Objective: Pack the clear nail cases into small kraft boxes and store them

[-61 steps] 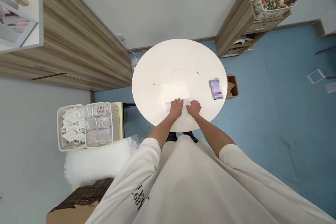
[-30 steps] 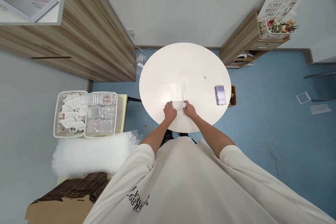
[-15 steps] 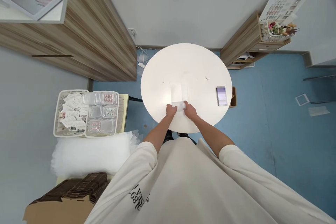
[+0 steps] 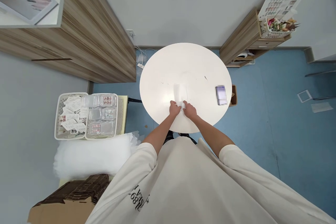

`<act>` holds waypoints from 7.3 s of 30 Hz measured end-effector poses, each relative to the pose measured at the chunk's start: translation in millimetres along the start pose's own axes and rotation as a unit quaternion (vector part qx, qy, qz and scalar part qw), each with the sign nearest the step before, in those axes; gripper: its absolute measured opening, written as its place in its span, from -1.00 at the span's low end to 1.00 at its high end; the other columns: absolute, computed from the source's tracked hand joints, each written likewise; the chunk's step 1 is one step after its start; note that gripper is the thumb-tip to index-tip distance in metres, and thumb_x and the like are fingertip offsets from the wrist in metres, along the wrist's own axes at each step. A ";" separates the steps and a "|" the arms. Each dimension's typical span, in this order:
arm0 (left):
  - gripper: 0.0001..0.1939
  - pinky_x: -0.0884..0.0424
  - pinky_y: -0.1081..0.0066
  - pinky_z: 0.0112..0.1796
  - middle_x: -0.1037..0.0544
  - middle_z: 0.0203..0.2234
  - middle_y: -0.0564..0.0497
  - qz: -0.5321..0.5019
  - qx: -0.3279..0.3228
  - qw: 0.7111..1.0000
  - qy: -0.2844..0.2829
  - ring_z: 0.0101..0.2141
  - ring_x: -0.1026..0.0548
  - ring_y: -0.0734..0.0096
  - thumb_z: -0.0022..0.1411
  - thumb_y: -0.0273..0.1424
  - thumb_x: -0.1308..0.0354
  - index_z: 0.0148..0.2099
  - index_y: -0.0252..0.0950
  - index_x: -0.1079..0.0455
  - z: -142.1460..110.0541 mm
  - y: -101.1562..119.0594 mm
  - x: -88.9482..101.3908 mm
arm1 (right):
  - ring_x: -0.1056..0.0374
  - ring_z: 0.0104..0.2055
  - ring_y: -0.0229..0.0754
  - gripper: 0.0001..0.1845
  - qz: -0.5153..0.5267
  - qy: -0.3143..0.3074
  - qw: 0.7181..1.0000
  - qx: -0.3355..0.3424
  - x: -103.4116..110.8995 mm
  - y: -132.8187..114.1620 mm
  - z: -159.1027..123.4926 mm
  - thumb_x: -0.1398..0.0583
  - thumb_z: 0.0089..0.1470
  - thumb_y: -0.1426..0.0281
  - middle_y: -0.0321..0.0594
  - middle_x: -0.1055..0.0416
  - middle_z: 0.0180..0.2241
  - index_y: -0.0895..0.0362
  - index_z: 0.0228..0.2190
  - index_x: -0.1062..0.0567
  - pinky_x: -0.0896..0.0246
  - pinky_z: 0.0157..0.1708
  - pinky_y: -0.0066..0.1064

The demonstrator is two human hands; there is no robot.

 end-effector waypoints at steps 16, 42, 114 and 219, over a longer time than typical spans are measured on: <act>-0.65 -0.45 0.35 -0.15 -0.61 -0.13 -0.04 0.054 -0.061 0.996 -0.041 -0.14 -0.57 0.32 0.24 -0.47 -0.11 0.09 -0.22 -0.32 -0.8 21.8 -40.4 | -0.25 0.04 -0.05 -0.26 0.135 0.061 0.986 0.079 -0.3 21.9 -7.1 -0.08 0.14 0.54 -0.10 -0.34 0.02 0.07 0.32 -0.04 -0.19 0.03 -0.24; -0.42 -0.25 0.13 0.20 -0.41 0.21 -0.15 0.311 -0.378 0.872 -0.029 0.23 -0.33 0.17 0.24 -0.62 0.10 0.28 -0.28 -0.27 -46.5 13.2 -23.2 | -0.20 0.11 0.03 -0.25 -0.077 0.064 0.977 0.191 -8.4 30.1 -26.1 -0.01 0.13 0.63 0.05 -0.17 0.22 0.14 0.34 -0.14 -0.17 0.02 -0.21; -0.61 -0.34 0.13 0.02 -0.37 0.06 -0.17 0.345 -0.297 0.889 -0.053 0.08 -0.35 0.03 0.38 -0.24 0.00 0.20 -0.17 -0.31 -40.2 1.6 4.8 | -0.32 -0.03 -0.04 -0.65 -0.075 -0.039 0.965 0.250 15.6 1.2 -11.2 -0.17 0.20 0.42 -0.05 -0.36 0.02 0.11 0.03 -0.47 -0.25 -0.09 -0.28; -0.38 -0.11 0.08 0.26 -0.01 0.42 -0.22 0.247 -0.095 0.906 0.329 0.35 -0.10 0.02 0.41 -0.30 0.06 0.45 -0.24 0.05 -395.3 -333.3 165.0 | -0.43 -0.09 -0.18 -0.72 0.092 -0.005 0.908 0.408 -211.0 -251.1 -313.9 -0.11 0.22 0.39 -0.10 -0.45 -0.02 0.11 -0.09 -0.56 -0.28 0.10 -0.27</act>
Point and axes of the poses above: each hand's wrist, its own z-axis towards the middle knuckle, its own x-axis out of the back of the hand, y = z × x, the point moved 6 cm from there along z, towards the middle knuckle
